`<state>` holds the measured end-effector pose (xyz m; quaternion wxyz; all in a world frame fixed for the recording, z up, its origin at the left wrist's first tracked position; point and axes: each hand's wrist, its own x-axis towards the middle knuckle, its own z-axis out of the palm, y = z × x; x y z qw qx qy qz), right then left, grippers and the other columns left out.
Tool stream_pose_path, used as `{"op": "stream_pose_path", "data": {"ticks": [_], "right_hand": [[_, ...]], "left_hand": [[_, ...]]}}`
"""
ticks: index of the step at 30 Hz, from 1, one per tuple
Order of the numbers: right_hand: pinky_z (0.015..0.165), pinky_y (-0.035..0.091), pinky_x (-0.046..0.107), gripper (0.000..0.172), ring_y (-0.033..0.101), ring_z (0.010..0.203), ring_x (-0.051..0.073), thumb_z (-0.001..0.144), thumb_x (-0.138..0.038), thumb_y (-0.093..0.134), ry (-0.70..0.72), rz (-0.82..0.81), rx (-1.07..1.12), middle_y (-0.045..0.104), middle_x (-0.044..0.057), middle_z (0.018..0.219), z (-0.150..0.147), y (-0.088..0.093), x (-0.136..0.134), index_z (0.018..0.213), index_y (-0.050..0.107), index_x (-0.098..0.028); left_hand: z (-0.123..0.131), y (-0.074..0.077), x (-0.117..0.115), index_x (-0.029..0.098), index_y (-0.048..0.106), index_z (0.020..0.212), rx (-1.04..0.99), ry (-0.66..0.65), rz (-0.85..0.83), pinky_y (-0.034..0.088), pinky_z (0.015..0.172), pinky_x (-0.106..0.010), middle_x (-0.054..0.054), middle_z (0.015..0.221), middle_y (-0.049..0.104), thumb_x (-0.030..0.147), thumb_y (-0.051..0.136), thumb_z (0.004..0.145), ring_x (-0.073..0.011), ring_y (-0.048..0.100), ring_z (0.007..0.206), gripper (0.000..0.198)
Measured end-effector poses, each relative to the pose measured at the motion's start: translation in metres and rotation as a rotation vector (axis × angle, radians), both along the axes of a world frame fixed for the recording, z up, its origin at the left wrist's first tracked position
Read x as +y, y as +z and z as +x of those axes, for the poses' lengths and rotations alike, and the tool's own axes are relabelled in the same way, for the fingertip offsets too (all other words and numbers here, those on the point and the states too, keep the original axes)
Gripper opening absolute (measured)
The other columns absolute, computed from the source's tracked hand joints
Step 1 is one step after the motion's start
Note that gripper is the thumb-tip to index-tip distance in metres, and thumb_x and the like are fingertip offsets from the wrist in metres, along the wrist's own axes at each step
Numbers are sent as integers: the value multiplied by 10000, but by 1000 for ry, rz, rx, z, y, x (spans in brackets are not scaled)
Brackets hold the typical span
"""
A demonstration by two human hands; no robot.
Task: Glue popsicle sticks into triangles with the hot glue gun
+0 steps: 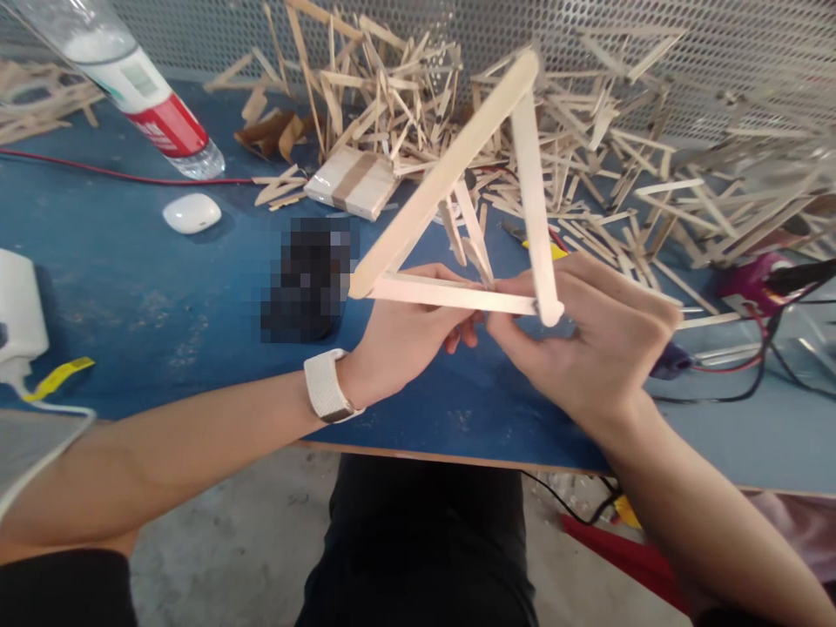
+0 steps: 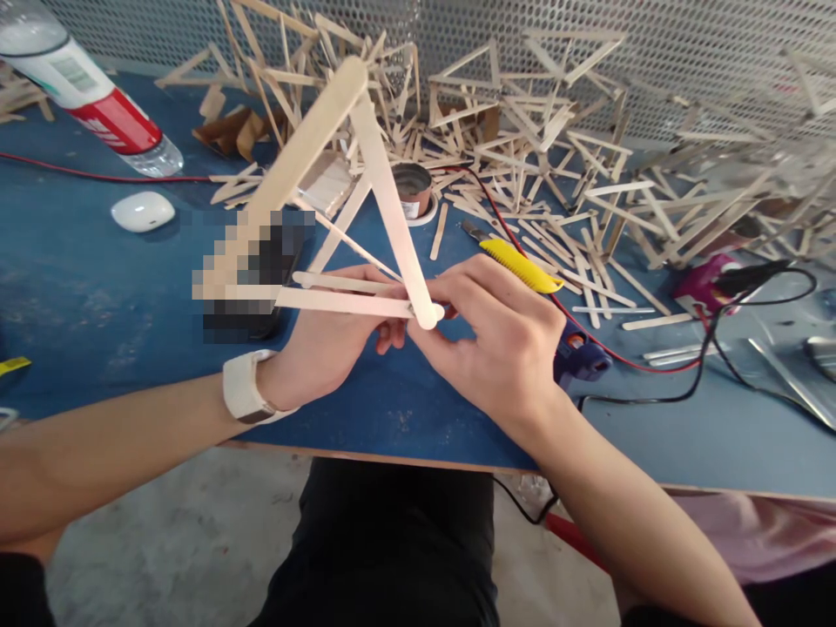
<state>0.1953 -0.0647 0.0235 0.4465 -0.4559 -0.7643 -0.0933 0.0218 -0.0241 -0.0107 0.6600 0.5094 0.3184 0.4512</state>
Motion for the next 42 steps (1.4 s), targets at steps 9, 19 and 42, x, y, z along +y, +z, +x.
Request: {"op": "stream_pose_path", "data": {"ticks": [9, 19, 42], "right_hand": [[674, 652, 436, 229, 786, 747, 259, 898, -125, 757, -27, -34, -6, 822, -3, 854, 0, 0, -2, 965, 787, -342], [568, 602, 352, 154, 735, 648, 197, 939, -145, 792, -45, -9, 43, 778, 5, 812, 2, -2, 4, 898, 766, -292], [587, 621, 249, 89, 764, 787, 167, 955, -187, 745, 39, -395, 394, 794, 18, 920, 4, -8, 8, 961, 809, -248]], "left_hand": [[1, 0, 0, 163, 697, 786, -15, 9, -4, 484, 461, -177, 19, 611, 696, 406, 934, 882, -84, 640, 511, 353], [1, 0, 0, 161, 782, 912, -93, -41, -36, 502, 437, -190, -4, 789, 739, 459, 939, 865, -99, 688, 577, 339], [0, -3, 1, 193, 700, 1030, -43, 29, 81, 531, 451, -172, 24, 845, 715, 422, 978, 844, -85, 696, 600, 405]]}}
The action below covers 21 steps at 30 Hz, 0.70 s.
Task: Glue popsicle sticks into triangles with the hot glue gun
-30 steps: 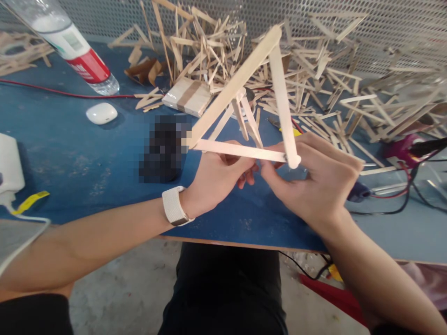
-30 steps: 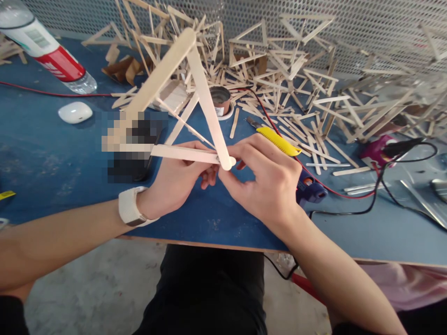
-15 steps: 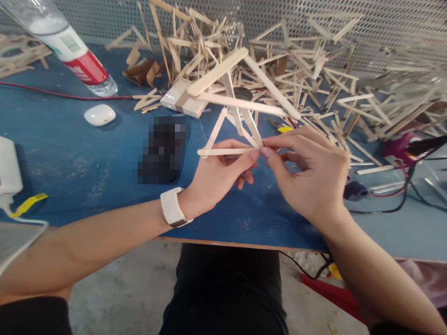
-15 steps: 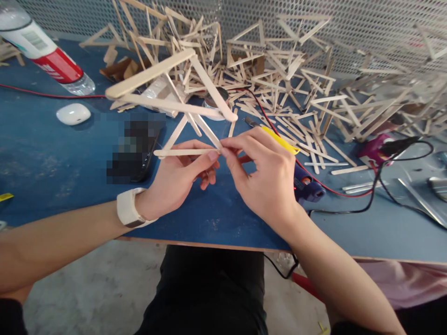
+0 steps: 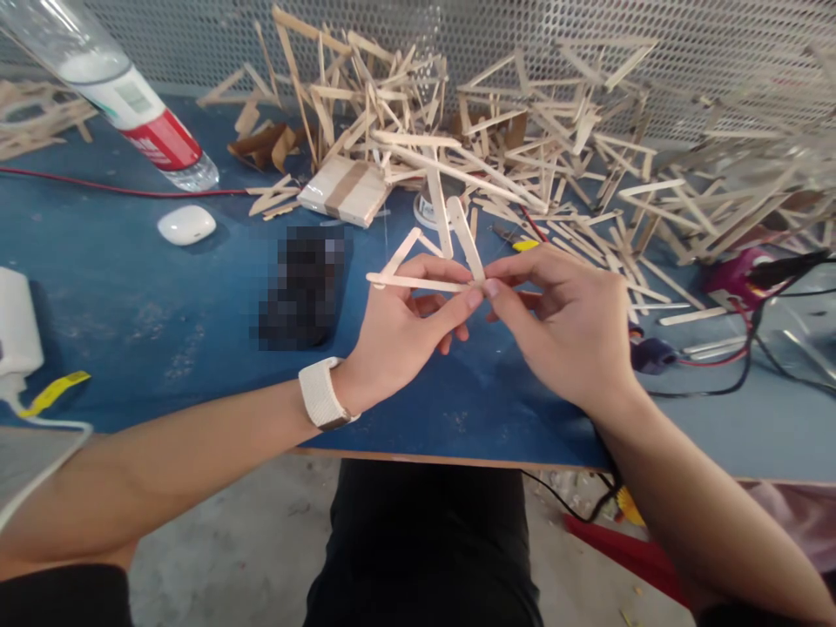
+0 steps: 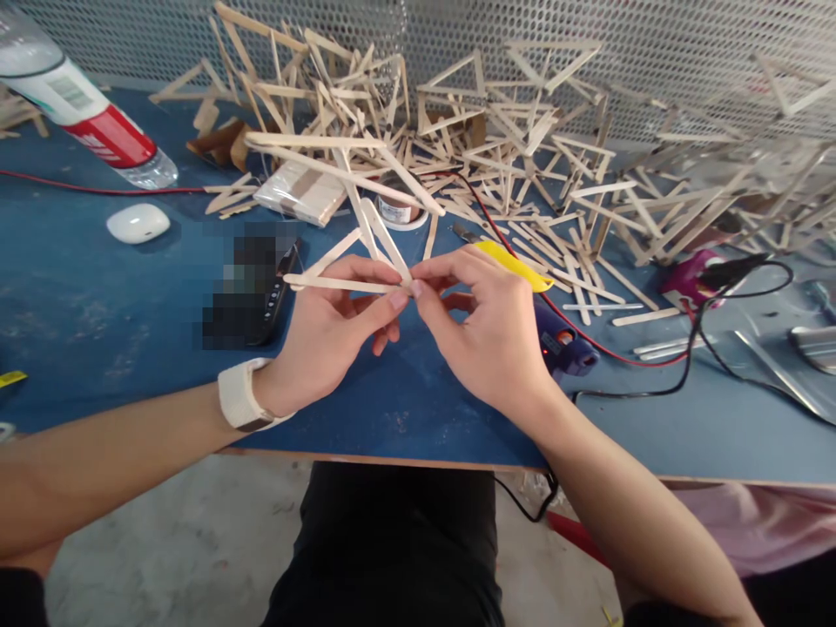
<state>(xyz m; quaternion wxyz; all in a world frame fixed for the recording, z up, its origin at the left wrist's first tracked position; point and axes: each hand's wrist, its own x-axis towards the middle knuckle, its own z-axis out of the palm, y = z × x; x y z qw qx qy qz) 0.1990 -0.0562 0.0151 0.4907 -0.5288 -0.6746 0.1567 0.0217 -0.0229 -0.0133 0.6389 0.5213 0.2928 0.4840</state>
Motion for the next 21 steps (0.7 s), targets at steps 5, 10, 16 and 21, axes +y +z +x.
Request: {"op": "stream_pose_path", "data": {"ticks": [5, 10, 16, 21], "right_hand": [[620, 642, 278, 59, 755, 795, 178, 965, -217, 755, 11, -60, 28, 783, 27, 916, 1, 3, 0, 964, 809, -243], [622, 634, 281, 67, 741, 814, 181, 973, -214, 740, 6, -70, 28, 770, 35, 924, 2, 3, -1, 967, 802, -240], [656, 648, 290, 90, 742, 832, 168, 973, -176, 724, 22, -68, 92, 749, 25, 950, 3, -1, 2, 985, 779, -245], [660, 645, 289, 75, 755, 874, 180, 976, -186, 735, 17, -37, 126, 745, 36, 964, 3, -2, 1, 1007, 777, -241]], "left_hand": [[1, 1, 1, 171, 720, 1008, -28, -21, -5, 531, 439, -156, 29, 783, 716, 366, 976, 850, -85, 693, 572, 358], [0, 0, 1, 181, 707, 1026, -31, -45, -19, 532, 455, -160, 25, 847, 721, 306, 977, 837, -80, 692, 593, 352], [-1, -1, 1, 202, 678, 1038, 38, -49, 0, 517, 471, -162, 46, 846, 684, 210, 881, 885, -65, 664, 598, 254], [-1, -3, 3, 207, 639, 998, 117, 9, -60, 465, 445, -177, 61, 693, 630, 192, 808, 925, -77, 607, 550, 184]]}}
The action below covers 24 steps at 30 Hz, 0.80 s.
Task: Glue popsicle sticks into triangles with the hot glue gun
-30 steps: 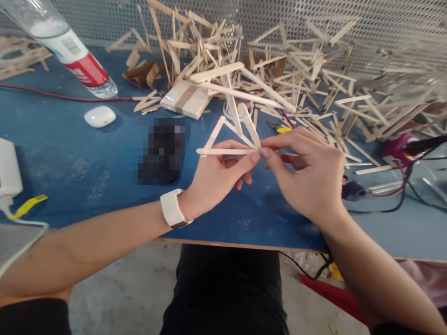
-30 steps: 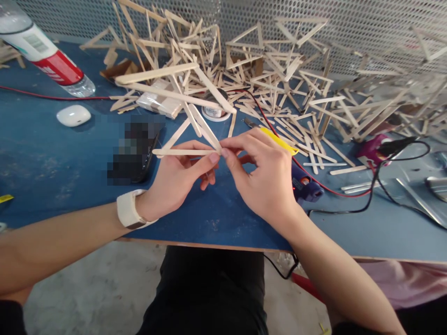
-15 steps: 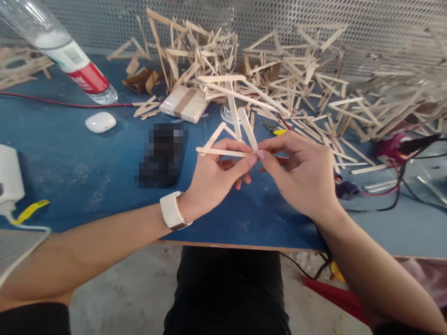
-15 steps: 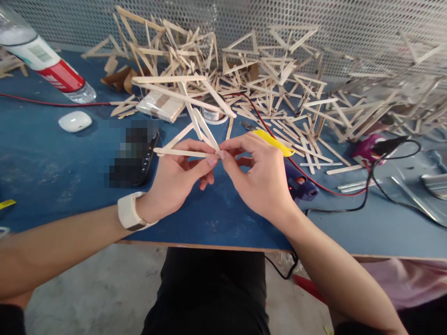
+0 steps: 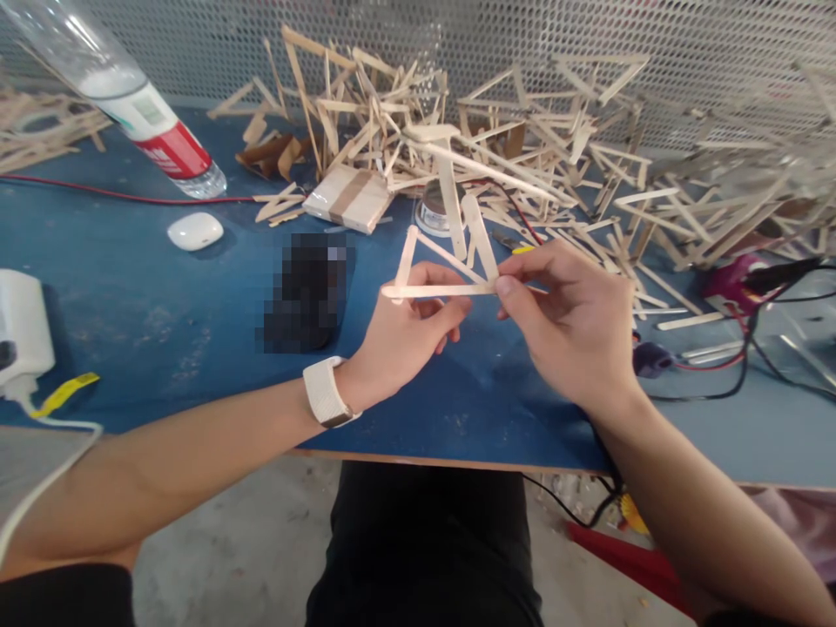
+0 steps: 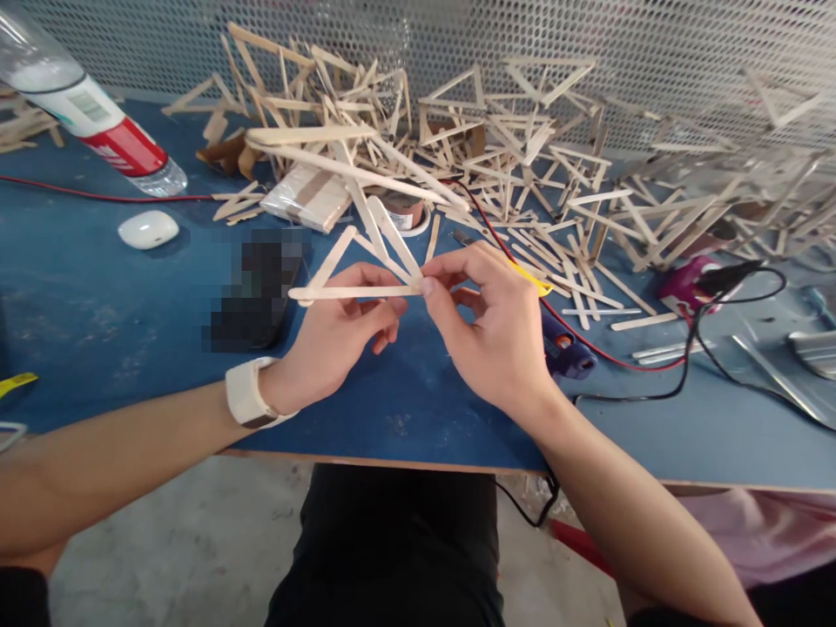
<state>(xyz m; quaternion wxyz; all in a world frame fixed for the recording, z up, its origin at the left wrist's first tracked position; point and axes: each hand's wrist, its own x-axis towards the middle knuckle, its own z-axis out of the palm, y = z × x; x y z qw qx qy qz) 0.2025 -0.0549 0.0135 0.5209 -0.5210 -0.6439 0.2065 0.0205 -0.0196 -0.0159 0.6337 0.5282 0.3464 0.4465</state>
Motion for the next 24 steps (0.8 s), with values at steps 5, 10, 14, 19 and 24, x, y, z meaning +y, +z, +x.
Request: {"op": "stream_pose_path", "data": {"ticks": [5, 10, 14, 19, 24], "right_hand": [[673, 644, 288, 80, 743, 854, 168, 994, -183, 711, 7, 82, -34, 726, 30, 966, -1, 0, -1, 996, 759, -248], [652, 627, 283, 90, 732, 845, 167, 1001, -181, 699, -2, 92, -56, 725, 29, 951, -2, 1, -2, 990, 760, -247], [647, 617, 288, 93, 724, 829, 166, 1000, -176, 707, 9, 81, -42, 716, 26, 939, -2, 1, -2, 985, 763, -249], [659, 614, 283, 113, 728, 847, 163, 993, -157, 717, 16, 91, -26, 718, 20, 947, -2, 0, -2, 999, 775, -253], [674, 606, 288, 112, 713, 854, 163, 1002, -164, 713, 17, 88, -48, 724, 18, 946, -2, 0, -2, 1002, 775, -258]], "left_hand": [[0, 3, 2, 206, 645, 991, 40, -7, -30, 448, 462, -184, 49, 692, 627, 206, 777, 956, -75, 589, 565, 136], [-1, 4, 0, 205, 630, 982, 18, -29, -28, 456, 477, -201, 56, 686, 621, 163, 755, 955, -72, 572, 542, 134], [0, 2, 1, 207, 644, 988, -16, -49, -4, 467, 476, -195, 59, 696, 626, 184, 755, 974, -70, 588, 544, 114], [1, 2, 2, 188, 693, 1008, -121, -87, 35, 521, 483, -180, 41, 756, 696, 295, 895, 912, -85, 679, 591, 248], [1, 2, 3, 168, 722, 1044, -152, -101, 30, 528, 471, -170, 25, 799, 742, 382, 965, 858, -87, 707, 593, 374]]}}
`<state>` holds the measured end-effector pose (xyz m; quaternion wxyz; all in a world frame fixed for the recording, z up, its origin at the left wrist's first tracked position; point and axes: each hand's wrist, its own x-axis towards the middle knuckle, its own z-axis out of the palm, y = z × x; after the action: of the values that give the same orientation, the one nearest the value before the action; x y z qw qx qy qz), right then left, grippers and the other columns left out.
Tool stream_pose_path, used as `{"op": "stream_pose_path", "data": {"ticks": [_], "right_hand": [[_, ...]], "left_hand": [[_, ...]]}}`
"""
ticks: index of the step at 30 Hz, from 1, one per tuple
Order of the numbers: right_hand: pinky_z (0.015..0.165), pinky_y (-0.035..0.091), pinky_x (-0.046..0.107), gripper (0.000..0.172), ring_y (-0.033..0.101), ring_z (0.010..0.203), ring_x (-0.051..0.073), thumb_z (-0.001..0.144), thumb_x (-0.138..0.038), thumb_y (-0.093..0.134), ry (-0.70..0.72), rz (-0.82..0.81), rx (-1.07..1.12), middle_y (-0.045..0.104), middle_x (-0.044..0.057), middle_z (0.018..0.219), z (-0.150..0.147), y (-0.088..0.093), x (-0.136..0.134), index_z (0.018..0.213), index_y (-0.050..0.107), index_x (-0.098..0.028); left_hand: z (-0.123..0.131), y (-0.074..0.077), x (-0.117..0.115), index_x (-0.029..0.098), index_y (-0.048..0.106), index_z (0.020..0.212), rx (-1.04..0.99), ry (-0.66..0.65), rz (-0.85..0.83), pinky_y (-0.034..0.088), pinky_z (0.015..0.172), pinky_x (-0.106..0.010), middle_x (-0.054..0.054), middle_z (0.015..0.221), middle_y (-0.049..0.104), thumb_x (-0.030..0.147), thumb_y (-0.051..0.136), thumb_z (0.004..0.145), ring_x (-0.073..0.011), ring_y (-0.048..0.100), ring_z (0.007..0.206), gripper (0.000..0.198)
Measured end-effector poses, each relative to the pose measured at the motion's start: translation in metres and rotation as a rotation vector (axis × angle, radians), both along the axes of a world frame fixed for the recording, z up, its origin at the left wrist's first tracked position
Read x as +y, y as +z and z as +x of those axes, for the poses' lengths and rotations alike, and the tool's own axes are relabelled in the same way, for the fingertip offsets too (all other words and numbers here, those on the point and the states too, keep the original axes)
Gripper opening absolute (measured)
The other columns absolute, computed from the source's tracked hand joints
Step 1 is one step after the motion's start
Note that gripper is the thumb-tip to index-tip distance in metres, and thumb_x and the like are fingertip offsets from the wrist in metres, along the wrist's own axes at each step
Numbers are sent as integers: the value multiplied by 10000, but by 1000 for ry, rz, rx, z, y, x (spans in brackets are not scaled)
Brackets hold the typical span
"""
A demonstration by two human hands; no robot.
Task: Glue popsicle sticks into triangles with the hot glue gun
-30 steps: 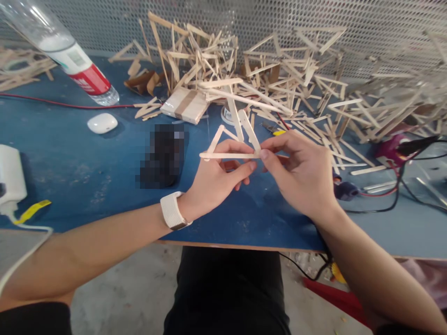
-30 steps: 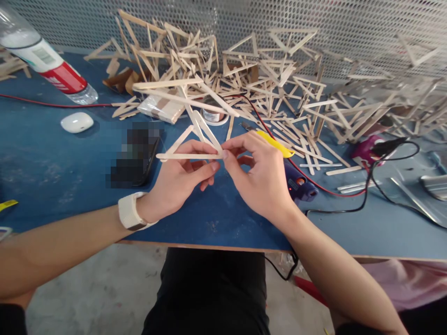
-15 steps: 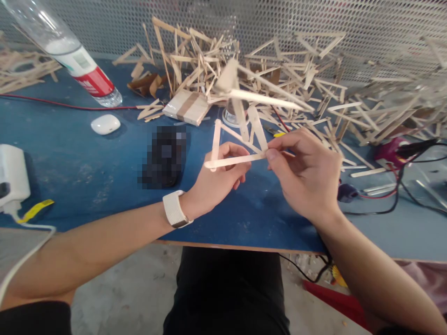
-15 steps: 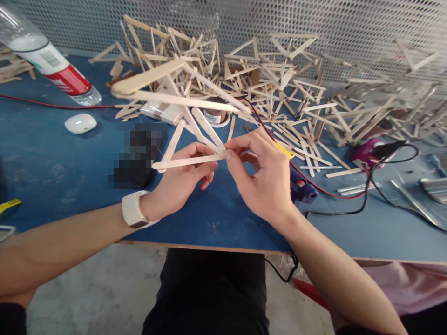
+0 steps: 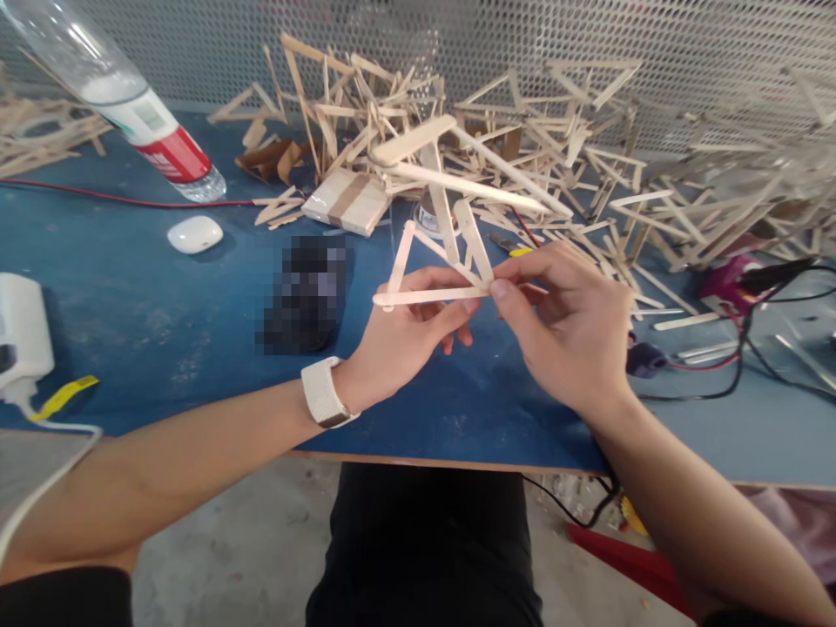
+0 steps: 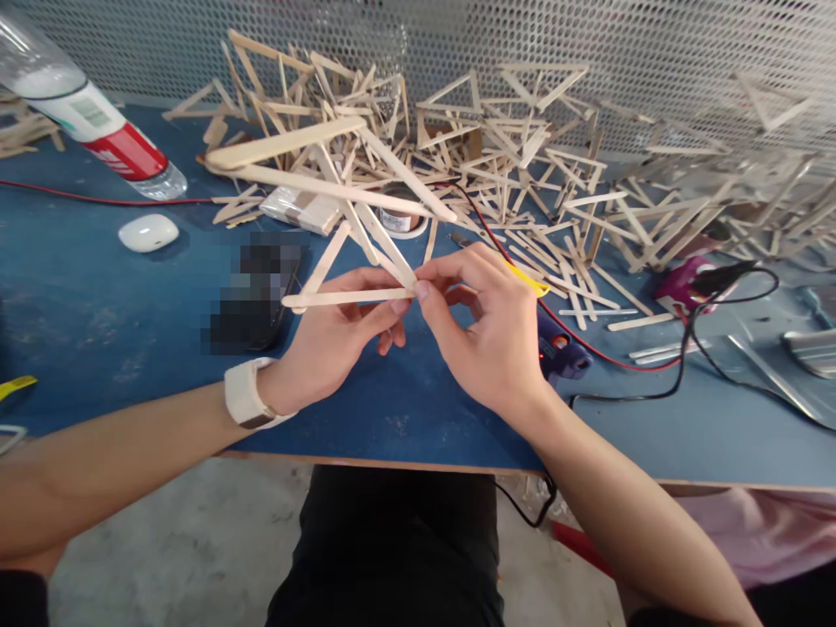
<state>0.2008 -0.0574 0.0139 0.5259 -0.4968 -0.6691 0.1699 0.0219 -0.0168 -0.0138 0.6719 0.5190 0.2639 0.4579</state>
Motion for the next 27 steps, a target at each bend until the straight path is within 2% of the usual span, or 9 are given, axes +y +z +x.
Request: {"op": "stream_pose_path", "data": {"ticks": [12, 16, 22, 27], "right_hand": [[703, 643, 327, 83, 724, 865, 185, 1005, -211, 710, -43, 38, -89, 741, 30, 942, -2, 1, 0, 1004, 769, -268], [676, 641, 344, 120, 702, 793, 187, 996, -185, 700, -81, 107, -182, 733, 30, 895, -5, 3, -1, 976, 769, -282], [668, 623, 364, 153, 689, 711, 187, 989, -159, 704, -99, 194, -308, 744, 25, 861, -7, 5, -3, 965, 768, -295], [636, 582, 324, 145, 677, 674, 164, 948, -115, 727, -97, 306, -372, 740, 11, 827, -6, 4, -1, 919, 729, -258]], "left_hand": [[-2, 2, -3, 194, 714, 1047, 88, 11, -40, 498, 468, -201, 21, 766, 723, 458, 970, 842, -107, 690, 593, 421], [-4, 5, -4, 201, 714, 959, 71, -22, -69, 476, 463, -194, 36, 697, 688, 448, 952, 861, -103, 672, 583, 357], [-2, 11, -7, 192, 702, 861, 31, 8, -175, 457, 451, -188, 36, 692, 668, 431, 917, 867, -101, 679, 571, 322], [-1, 11, -6, 187, 708, 801, 68, 23, -165, 437, 452, -203, 30, 653, 629, 381, 851, 885, -95, 618, 549, 254]]}}
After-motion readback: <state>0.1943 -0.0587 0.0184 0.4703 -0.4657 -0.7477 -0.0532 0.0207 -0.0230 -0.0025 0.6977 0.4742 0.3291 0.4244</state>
